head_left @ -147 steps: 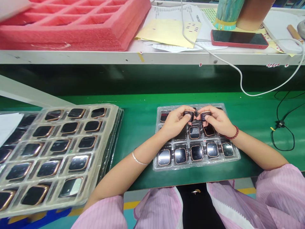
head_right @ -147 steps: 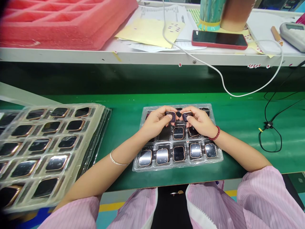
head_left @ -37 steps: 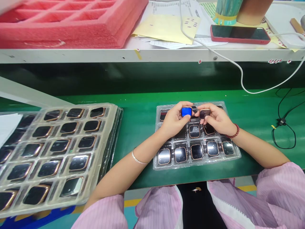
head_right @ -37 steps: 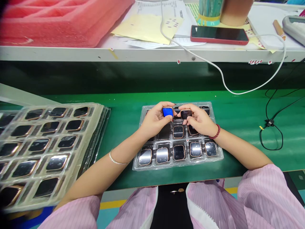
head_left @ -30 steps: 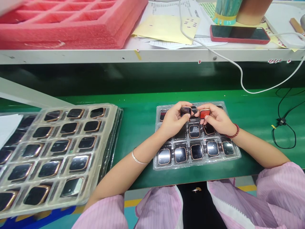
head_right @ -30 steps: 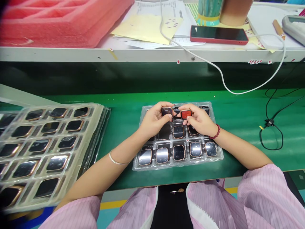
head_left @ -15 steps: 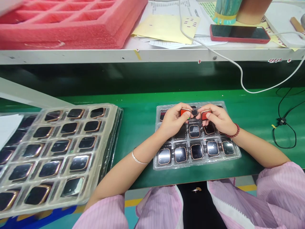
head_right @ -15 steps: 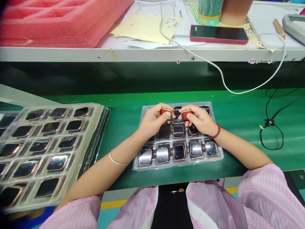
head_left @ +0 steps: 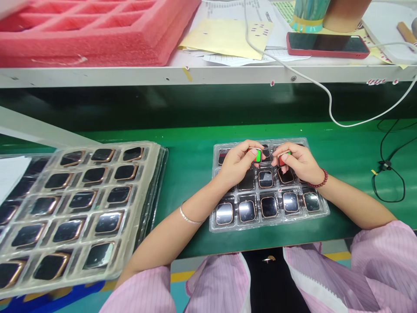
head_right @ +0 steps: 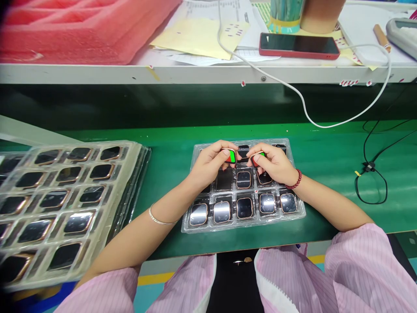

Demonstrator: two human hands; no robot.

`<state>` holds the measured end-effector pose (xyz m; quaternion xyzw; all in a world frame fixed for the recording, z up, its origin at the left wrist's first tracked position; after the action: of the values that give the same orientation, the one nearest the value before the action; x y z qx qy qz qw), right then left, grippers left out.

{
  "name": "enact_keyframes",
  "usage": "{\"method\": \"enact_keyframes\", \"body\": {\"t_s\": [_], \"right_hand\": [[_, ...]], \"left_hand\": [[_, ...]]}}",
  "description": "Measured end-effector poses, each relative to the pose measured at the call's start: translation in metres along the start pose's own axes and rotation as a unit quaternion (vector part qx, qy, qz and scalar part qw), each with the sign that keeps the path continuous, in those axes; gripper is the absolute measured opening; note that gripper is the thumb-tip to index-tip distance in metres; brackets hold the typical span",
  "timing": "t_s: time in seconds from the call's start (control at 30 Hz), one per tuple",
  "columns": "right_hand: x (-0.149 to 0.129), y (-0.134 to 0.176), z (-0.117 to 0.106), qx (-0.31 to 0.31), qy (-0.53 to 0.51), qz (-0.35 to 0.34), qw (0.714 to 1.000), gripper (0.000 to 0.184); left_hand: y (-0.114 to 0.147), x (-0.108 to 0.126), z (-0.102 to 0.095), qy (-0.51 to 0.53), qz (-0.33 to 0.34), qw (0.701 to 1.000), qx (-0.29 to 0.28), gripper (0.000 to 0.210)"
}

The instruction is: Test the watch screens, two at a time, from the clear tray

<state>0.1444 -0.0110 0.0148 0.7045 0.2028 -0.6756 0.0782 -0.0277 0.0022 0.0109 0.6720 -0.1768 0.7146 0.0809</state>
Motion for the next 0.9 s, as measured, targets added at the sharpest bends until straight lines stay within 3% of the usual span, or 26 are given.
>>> {"method": "enact_keyframes", "body": {"t_s": [0.37,0.9], "right_hand": [[0.001,0.0,-0.001,0.003,0.018,-0.008,1.0,0.017],[0.004,-0.002,0.001,-0.019,0.025,-0.03,0.999,0.033]], "left_hand": [[0.0,-0.007,0.0,-0.014,-0.014,1.0,-0.01,0.024],[0.001,-0.014,0.002,-0.008,-0.007,1.0,-0.019,0.038]]}}
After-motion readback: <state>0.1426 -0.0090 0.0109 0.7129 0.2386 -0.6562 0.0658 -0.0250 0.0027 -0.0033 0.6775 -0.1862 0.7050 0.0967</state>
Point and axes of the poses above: each hand's wrist, its own y-axis away from the middle knuckle, its own z-axis out of the palm, x = y × z, the point moved 6 cm from there along -y, towards the middle knuckle, and after that the axes turned 1 degree about y, right-handed, at the moved point
